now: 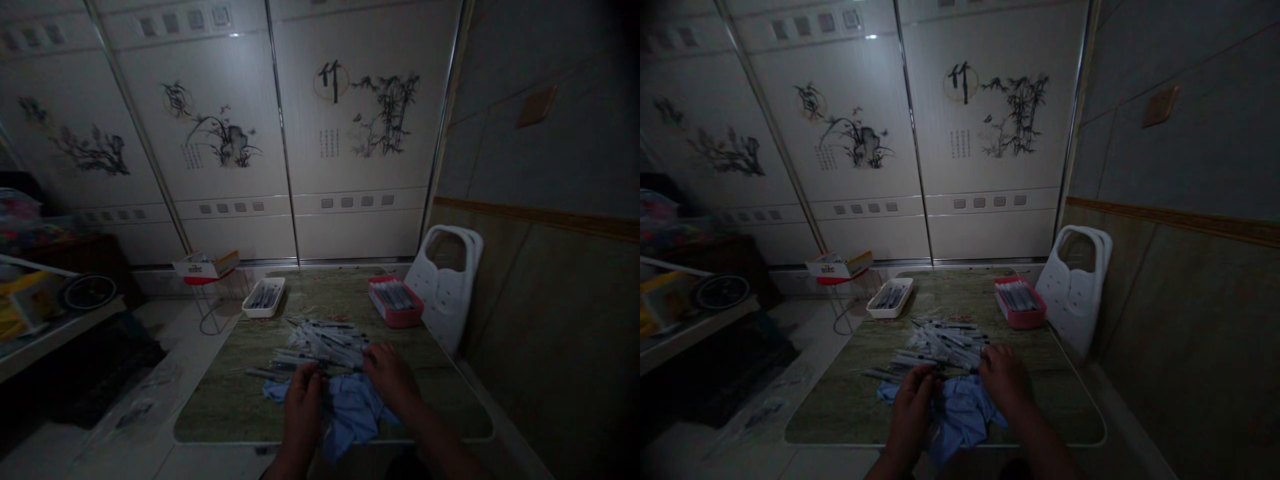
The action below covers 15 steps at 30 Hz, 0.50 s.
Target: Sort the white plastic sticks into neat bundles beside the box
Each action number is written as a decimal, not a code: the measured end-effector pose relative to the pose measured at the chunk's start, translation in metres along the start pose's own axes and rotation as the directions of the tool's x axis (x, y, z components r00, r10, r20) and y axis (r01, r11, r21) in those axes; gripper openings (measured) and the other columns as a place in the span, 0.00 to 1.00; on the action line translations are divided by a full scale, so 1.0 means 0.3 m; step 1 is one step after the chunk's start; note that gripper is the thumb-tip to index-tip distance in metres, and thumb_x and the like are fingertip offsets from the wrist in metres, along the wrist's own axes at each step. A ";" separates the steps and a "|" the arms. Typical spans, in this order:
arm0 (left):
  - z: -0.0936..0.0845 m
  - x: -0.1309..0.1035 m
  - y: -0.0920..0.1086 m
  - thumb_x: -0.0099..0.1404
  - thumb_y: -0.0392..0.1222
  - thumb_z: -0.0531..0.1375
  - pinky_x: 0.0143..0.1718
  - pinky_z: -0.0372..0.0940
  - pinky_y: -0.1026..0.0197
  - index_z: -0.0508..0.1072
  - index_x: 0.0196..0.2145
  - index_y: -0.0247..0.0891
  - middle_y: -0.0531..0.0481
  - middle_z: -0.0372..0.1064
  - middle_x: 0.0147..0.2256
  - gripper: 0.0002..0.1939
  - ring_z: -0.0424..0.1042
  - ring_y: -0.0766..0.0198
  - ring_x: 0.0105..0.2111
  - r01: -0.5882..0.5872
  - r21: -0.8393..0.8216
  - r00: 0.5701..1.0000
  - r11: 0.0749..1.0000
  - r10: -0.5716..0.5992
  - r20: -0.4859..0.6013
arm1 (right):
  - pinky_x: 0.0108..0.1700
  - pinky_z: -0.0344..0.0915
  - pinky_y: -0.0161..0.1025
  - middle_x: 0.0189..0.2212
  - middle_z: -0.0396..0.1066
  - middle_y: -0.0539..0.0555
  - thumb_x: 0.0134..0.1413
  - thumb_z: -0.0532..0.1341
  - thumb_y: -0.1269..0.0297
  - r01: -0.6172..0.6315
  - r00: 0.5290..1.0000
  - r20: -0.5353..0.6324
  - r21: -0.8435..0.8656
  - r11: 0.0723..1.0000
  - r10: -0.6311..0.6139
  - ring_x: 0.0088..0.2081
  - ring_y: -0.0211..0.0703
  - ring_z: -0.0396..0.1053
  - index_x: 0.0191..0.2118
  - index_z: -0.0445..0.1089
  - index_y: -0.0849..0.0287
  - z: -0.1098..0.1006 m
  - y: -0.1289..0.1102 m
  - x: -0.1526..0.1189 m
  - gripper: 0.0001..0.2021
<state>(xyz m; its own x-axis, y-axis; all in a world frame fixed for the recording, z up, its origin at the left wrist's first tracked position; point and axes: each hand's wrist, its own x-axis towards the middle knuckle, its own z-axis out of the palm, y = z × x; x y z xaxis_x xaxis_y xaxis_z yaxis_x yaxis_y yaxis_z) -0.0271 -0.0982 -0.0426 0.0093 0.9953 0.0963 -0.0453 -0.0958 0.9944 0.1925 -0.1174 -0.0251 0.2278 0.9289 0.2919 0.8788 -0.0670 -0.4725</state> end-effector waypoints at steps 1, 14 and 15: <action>-0.003 0.003 -0.009 0.61 0.53 0.63 0.40 0.69 0.56 0.75 0.43 0.38 0.45 0.76 0.38 0.18 0.75 0.56 0.37 0.003 -0.007 1.000 1.000 -0.003 0.007 | 0.46 0.57 0.39 0.40 0.73 0.54 0.57 0.58 0.69 -0.007 1.000 0.003 0.000 1.000 0.007 0.45 0.47 0.66 0.39 0.74 0.54 -0.006 0.008 0.005 0.08; -0.003 0.004 -0.003 0.62 0.52 0.62 0.40 0.67 0.57 0.74 0.43 0.38 0.46 0.75 0.37 0.17 0.74 0.57 0.37 0.007 0.033 0.999 0.999 -0.009 0.046 | 0.49 0.57 0.38 0.41 0.72 0.55 0.58 0.59 0.67 0.041 0.996 0.086 -0.031 0.999 -0.038 0.47 0.47 0.66 0.40 0.74 0.54 0.009 -0.041 0.046 0.07; -0.003 0.002 0.003 0.62 0.53 0.62 0.40 0.67 0.57 0.74 0.43 0.38 0.46 0.75 0.37 0.18 0.74 0.57 0.37 0.009 0.035 0.999 0.999 -0.011 0.051 | 0.49 0.57 0.38 0.41 0.72 0.55 0.58 0.60 0.66 0.060 0.995 0.085 -0.024 0.998 -0.058 0.47 0.47 0.66 0.40 0.74 0.54 0.010 -0.057 0.048 0.07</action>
<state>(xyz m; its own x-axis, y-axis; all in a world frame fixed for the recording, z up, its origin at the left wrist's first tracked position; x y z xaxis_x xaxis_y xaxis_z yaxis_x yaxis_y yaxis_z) -0.0280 -0.0976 -0.0418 0.0606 0.9943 0.0879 -0.0101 -0.0874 0.9961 0.1796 -0.1018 -0.0153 0.1403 0.9588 0.2469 0.9007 -0.0201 -0.4340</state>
